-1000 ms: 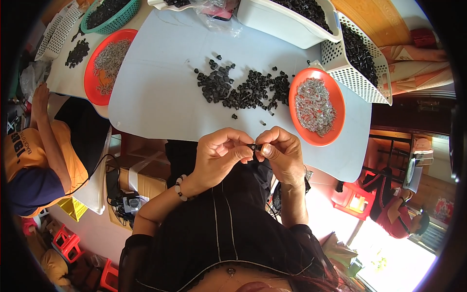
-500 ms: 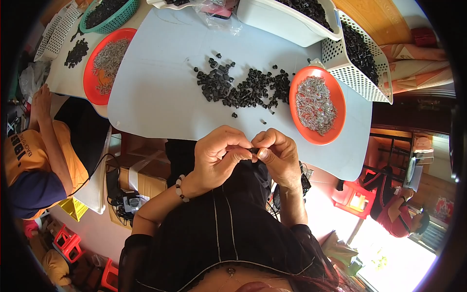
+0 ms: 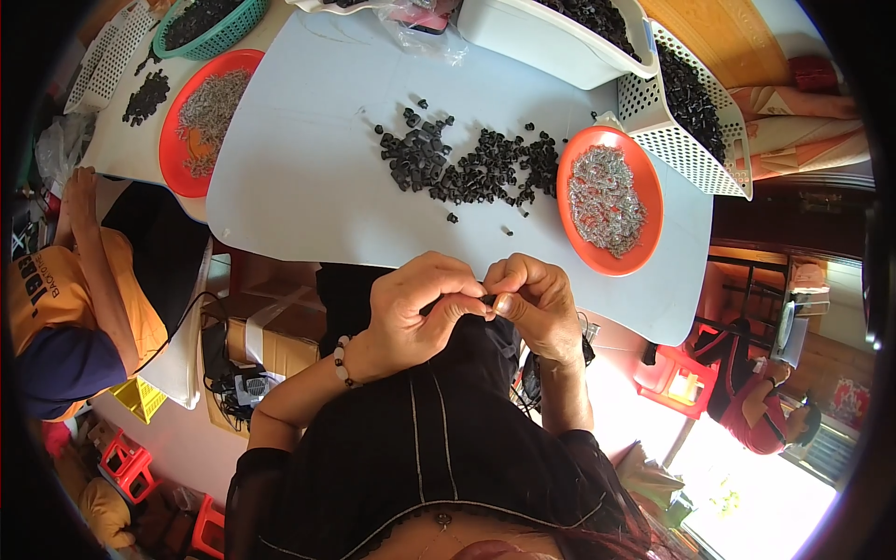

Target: The person assembles small components by repeatedly picking up plastic pieces and metal pins from trays on the table and pressing them together by hand.

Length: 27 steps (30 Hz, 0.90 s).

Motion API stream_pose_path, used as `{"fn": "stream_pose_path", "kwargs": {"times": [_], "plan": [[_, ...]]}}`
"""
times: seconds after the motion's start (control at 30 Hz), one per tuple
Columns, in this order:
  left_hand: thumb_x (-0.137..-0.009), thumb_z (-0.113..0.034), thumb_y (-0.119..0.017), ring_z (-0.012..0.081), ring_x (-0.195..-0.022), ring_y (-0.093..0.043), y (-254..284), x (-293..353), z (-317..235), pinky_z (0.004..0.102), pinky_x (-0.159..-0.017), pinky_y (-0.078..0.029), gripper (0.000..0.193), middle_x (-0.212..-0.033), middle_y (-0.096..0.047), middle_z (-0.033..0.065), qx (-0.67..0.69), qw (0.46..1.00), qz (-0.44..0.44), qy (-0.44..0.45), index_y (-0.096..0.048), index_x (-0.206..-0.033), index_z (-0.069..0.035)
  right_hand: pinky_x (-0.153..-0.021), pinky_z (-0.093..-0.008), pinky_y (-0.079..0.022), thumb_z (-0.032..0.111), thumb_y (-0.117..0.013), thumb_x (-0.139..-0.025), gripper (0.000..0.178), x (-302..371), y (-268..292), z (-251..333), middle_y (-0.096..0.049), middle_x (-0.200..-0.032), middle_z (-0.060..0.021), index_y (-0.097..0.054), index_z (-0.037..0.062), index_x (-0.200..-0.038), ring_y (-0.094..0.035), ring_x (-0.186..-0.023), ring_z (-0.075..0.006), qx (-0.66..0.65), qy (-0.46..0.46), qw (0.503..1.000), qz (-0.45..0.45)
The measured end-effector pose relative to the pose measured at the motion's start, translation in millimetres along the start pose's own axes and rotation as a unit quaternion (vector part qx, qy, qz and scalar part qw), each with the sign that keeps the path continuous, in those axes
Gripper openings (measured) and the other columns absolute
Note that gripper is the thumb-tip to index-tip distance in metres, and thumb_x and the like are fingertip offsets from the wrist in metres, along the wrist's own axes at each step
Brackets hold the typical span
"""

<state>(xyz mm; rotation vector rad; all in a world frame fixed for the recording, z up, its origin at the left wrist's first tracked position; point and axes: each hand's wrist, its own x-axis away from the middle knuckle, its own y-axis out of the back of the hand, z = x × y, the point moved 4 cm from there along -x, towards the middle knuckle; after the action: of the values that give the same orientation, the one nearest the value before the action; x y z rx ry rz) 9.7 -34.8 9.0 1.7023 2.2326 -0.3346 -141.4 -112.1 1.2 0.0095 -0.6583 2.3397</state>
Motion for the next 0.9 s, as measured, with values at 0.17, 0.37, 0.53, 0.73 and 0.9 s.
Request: {"fn": "stream_pose_path", "kwargs": {"times": [0.17, 0.37, 0.53, 0.73, 0.9], "plan": [[-0.085, -0.004, -0.076, 0.0143, -0.069, -0.065, -2.6, 0.9, -11.6, 0.0232, -0.058, -0.052, 0.012, -0.088, -0.066, 0.0098, -0.047, 0.997, -0.02, -0.053, -0.067, -0.092, 0.0, -0.071, -0.0249, -0.05, -0.004, -0.067, -0.089, 0.006, 6.6, -5.8, 6.5, -0.065, -0.089, -0.0073, -0.062, -0.0009, -0.089, -0.06, -0.08, -0.012, 0.035, -0.007, 0.999, -0.004], [-0.085, -0.002, -0.075, 0.0137, -0.067, -0.065, -6.2, 5.6, -13.3, 0.0234, -0.059, -0.053, 0.012, -0.089, -0.066, 0.0103, -0.051, 0.995, -0.036, -0.082, -0.066, -0.093, 0.0, -0.072, -0.0253, -0.05, 0.0, -0.07, -0.089, 0.008, 4.1, -7.8, 0.9, -0.066, -0.089, -0.0085, -0.062, -0.0014, -0.09, -0.061, -0.079, -0.013, -0.007, -0.038, 0.999, 0.014], [-0.089, 0.0, -0.07, 0.0139, -0.068, -0.069, -7.3, 2.6, -7.3, 0.0222, -0.06, -0.056, 0.008, -0.094, -0.063, 0.011, 0.023, 0.998, -0.032, -0.048, -0.065, -0.095, 0.004, -0.071, -0.0258, -0.05, 0.013, -0.077, -0.087, 0.024, -1.4, -8.0, -6.7, -0.065, -0.091, -0.0082, -0.06, -0.0006, -0.097, -0.062, -0.077, -0.0143, -0.114, -0.052, 0.991, 0.039], [-0.088, -0.006, -0.073, 0.0141, -0.071, -0.064, -2.1, 0.2, -8.1, 0.0245, -0.061, -0.053, 0.014, -0.098, -0.057, 0.0103, -0.043, 0.998, -0.023, -0.05, -0.064, -0.097, 0.0, -0.074, -0.0261, -0.05, 0.024, -0.08, -0.085, 0.04, -2.0, -10.5, -6.2, -0.063, -0.098, -0.0067, -0.06, -0.003, -0.107, -0.061, -0.08, -0.0142, -0.116, -0.071, 0.99, 0.034], [-0.082, -0.009, -0.078, 0.0179, -0.078, -0.056, -2.6, 1.8, -6.5, 0.029, -0.063, -0.05, 0.021, -0.098, -0.052, 0.009, -0.097, 0.994, -0.022, -0.05, -0.064, -0.095, -0.003, -0.08, -0.0268, -0.048, 0.028, -0.076, -0.088, 0.042, 0.3, -10.4, -12.0, -0.062, -0.1, -0.0063, -0.06, -0.0046, -0.11, -0.059, -0.087, -0.014, -0.103, -0.079, 0.99, 0.056]]}}
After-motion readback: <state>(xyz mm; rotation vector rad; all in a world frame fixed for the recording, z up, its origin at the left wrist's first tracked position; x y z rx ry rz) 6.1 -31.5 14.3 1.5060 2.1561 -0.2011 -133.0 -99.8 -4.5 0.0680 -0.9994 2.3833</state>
